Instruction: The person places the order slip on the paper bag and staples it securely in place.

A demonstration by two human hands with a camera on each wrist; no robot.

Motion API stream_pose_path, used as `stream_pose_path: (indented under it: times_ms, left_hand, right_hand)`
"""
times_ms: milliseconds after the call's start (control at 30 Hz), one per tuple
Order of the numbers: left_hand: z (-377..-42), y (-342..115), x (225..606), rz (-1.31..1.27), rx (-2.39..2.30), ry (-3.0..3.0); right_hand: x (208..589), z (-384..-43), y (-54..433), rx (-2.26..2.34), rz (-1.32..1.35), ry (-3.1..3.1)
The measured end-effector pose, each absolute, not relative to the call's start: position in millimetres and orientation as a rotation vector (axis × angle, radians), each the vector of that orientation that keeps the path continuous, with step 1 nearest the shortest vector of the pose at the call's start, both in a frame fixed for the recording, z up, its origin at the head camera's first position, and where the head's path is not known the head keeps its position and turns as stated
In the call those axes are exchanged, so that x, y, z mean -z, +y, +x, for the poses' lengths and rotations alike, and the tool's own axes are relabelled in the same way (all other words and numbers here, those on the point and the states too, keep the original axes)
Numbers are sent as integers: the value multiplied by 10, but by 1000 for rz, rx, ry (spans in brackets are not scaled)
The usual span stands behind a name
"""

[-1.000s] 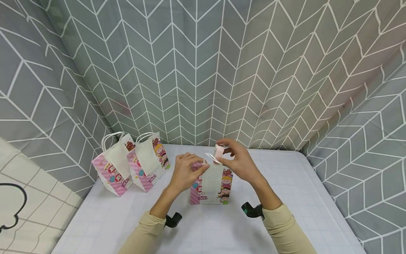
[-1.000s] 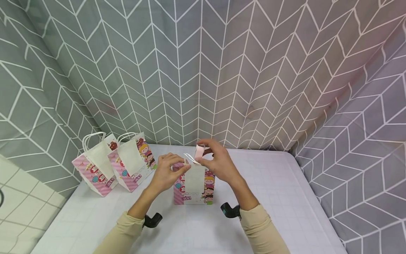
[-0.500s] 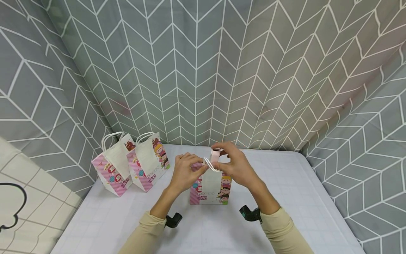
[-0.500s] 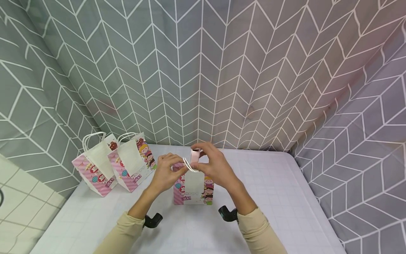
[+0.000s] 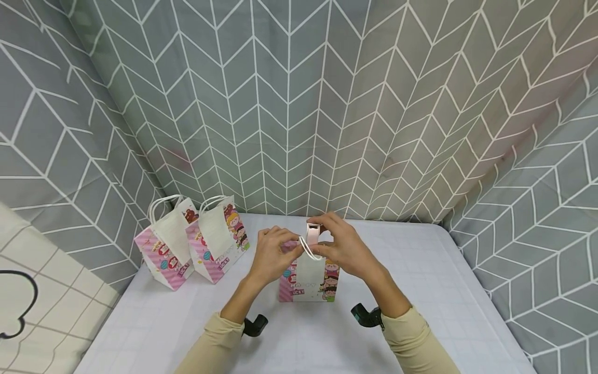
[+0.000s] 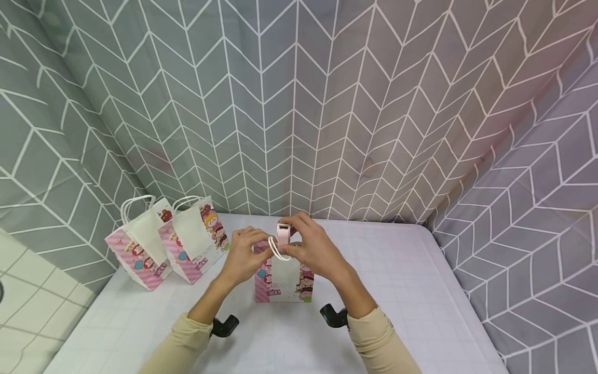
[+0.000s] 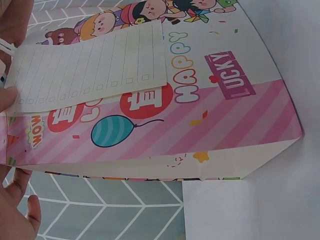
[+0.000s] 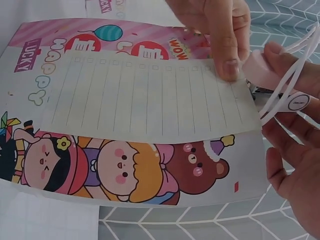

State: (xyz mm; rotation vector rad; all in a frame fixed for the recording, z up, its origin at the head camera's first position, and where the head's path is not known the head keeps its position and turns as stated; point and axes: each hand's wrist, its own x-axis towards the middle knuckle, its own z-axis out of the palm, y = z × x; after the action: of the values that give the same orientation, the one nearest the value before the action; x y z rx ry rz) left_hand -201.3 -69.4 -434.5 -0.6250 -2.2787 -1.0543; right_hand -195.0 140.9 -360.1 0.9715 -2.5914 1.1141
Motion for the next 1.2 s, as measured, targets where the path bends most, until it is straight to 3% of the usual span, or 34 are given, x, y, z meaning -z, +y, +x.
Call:
stream_pose_path:
  times_ms: [1200]
  left_hand:
    - [-2027,-672,4397,-644,1056,-2224]
  right_hand:
    - [3452,-1878,1432,-989,925,-2809]
